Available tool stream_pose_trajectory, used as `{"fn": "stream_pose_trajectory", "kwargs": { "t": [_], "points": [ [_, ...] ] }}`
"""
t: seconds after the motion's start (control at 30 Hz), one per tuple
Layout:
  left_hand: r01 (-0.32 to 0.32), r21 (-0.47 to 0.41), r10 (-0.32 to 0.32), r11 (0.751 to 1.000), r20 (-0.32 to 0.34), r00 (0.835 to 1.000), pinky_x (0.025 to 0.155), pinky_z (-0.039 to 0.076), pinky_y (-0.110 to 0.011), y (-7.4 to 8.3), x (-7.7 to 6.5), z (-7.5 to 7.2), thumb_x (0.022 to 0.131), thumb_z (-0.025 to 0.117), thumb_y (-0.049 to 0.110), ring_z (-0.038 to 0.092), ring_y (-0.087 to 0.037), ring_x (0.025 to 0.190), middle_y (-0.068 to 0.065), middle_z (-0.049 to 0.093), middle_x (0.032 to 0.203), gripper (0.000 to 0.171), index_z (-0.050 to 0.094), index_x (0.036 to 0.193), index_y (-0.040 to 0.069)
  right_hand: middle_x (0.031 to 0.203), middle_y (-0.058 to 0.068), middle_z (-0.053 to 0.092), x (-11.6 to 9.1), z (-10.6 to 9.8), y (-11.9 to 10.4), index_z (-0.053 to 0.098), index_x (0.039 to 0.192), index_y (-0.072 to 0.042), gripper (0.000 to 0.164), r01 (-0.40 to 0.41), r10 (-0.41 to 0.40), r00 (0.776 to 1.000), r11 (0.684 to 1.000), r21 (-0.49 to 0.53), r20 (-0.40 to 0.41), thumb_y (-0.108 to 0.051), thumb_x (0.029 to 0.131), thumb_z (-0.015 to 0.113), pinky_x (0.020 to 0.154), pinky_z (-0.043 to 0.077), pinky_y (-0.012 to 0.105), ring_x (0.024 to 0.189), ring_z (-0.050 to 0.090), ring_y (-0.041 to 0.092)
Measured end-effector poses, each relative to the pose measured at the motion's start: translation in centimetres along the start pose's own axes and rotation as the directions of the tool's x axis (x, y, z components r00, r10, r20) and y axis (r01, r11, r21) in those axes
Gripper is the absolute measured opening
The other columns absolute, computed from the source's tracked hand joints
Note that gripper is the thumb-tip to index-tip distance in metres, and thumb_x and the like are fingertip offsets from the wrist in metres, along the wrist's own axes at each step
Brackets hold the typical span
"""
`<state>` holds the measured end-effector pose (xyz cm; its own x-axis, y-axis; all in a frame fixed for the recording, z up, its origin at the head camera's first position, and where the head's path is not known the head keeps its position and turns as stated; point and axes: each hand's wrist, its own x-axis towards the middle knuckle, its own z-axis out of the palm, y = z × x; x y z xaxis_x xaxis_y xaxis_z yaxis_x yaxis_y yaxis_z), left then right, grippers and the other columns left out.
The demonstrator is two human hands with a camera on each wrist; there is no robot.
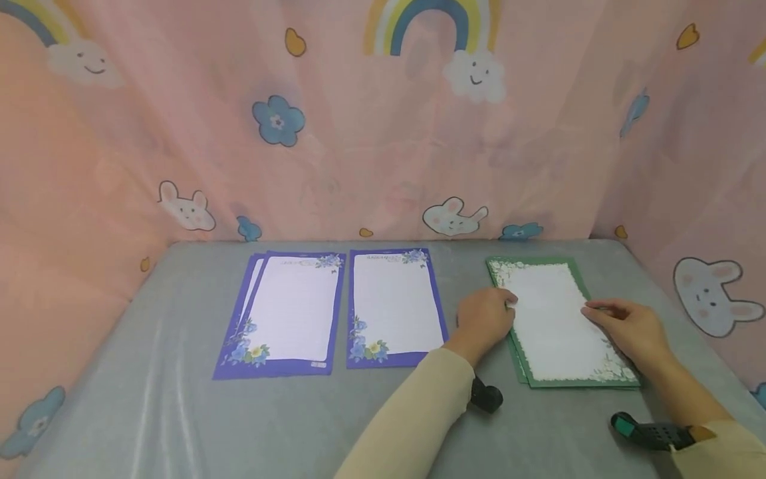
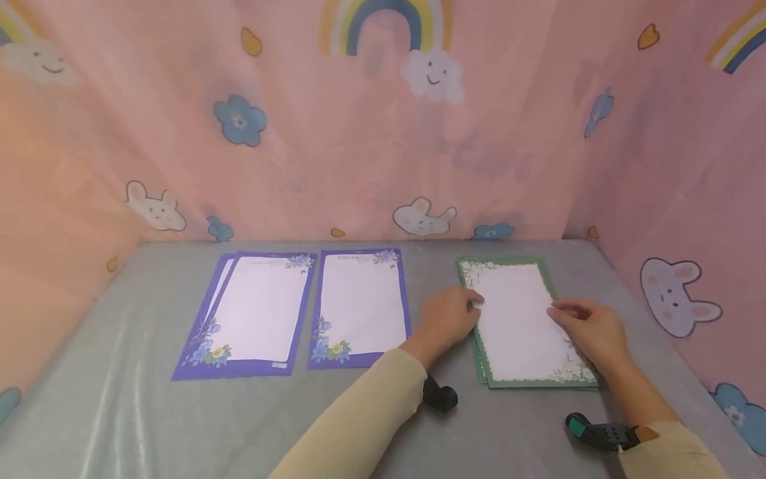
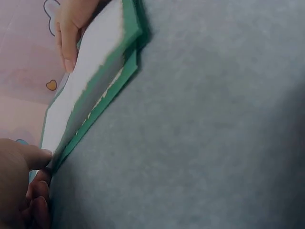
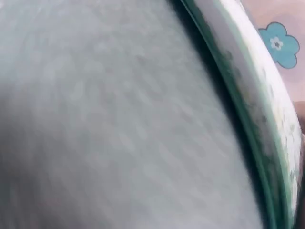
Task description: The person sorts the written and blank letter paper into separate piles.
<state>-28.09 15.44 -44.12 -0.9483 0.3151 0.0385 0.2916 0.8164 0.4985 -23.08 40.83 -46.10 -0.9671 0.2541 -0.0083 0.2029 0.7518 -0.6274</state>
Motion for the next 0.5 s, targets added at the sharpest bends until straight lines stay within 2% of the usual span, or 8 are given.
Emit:
{"fn": "stream_pose_trajectory", "kwargs": {
  "t": [0.17, 0.33, 0.4, 0.5],
  "points": [
    [-0.029, 0.028, 0.029, 0.999, -0.003, 1.0, 0.072, 0.049, -0.019, 0.0, 0.1, 0.0, 0.097, 0.065, 0.031, 0.068, 0.002, 0.105, 0.021, 0.073, 0.117, 0.026, 0.073, 0.12, 0.04, 0.076, -0.019, 0.059, 0.0, 0.4, 0.0, 0.07, 0.119, -0.001, 0.053, 0.038, -0.039, 0.993, 0.999, -0.015, -0.109, -0.048, 0.097, 0.063, 0.055, 0.041, 0.026, 0.064, 0.049, 0.005],
    [-0.025, 0.098, 0.026, 0.995, -0.008, 1.0, 0.076, 0.052, -0.023, 0.0, -0.1, 0.3, 0.097, 0.064, 0.032, 0.068, -0.001, 0.107, 0.018, 0.073, 0.119, 0.032, 0.068, 0.128, 0.04, 0.057, -0.017, 0.058, -0.4, 1.5, -0.1, 0.076, 0.106, 0.0, 0.036, 0.111, -0.122, 0.958, 0.992, -0.056, -0.261, -0.034, 0.096, 0.069, 0.053, 0.038, 0.021, 0.056, 0.047, -0.001],
    [-0.031, 0.126, 0.032, 0.992, -0.007, 0.999, 0.074, 0.052, -0.023, 0.1, -0.2, 0.5, 0.099, 0.062, 0.032, 0.068, -0.003, 0.105, 0.016, 0.073, 0.118, 0.032, 0.067, 0.129, 0.04, 0.054, -0.019, 0.056, -0.6, 1.7, -0.2, 0.076, 0.105, -0.001, 0.034, 0.111, -0.124, 0.95, 0.992, -0.064, -0.287, -0.033, 0.095, 0.069, 0.054, 0.037, 0.02, 0.056, 0.046, -0.004],
    [-0.035, 0.147, 0.036, 0.989, -0.003, 0.999, 0.072, 0.052, -0.024, 0.1, -0.3, 0.6, 0.1, 0.06, 0.032, 0.068, -0.004, 0.104, 0.015, 0.072, 0.119, 0.032, 0.066, 0.13, 0.04, 0.054, -0.022, 0.055, -0.7, 1.9, -0.2, 0.076, 0.106, -0.002, 0.035, 0.092, -0.106, 0.951, 0.994, -0.062, -0.292, -0.034, 0.095, 0.069, 0.056, 0.037, 0.019, 0.059, 0.045, -0.008]
  ]
}}
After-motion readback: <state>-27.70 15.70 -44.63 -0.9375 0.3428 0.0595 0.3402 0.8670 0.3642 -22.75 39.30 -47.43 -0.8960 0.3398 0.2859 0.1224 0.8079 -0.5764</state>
